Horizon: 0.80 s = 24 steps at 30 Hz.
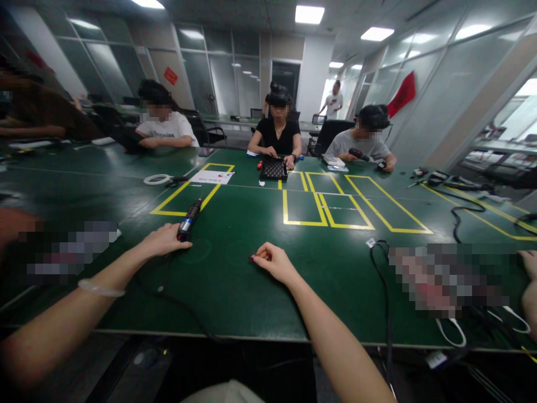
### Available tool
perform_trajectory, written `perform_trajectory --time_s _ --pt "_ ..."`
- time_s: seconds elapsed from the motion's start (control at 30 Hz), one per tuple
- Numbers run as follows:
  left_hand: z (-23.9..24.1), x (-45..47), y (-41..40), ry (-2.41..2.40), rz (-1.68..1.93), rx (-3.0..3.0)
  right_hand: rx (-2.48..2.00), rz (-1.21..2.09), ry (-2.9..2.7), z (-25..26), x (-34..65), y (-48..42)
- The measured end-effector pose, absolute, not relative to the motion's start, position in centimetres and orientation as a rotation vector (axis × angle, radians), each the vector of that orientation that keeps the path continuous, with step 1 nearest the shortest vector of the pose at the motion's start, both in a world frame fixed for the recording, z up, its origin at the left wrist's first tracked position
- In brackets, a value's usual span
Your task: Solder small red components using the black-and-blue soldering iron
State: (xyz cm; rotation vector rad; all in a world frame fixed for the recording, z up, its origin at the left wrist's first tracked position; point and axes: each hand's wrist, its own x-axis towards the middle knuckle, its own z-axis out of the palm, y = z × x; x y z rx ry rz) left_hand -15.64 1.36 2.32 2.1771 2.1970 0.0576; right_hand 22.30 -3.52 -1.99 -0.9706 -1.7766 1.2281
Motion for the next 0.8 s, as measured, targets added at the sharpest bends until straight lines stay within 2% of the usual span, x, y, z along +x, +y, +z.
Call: perform_trajectory --time_s 0.13,0.47,0.8 --pt "2.5 -10.4 -1.5 2.196 -0.064 2.236 -0.985 1.218 -1.788 -1.9 22.1 -3.6" --pt "2.4 0.5 -5.4 1.954 0.189 2.444 -0.973 1.239 -1.783 -2.1 22.1 -3.6" --pt "2.0 2.2 -5.1 1.810 0.200 2.446 -0.963 1.229 -1.773 -2.0 22.2 -3.6"
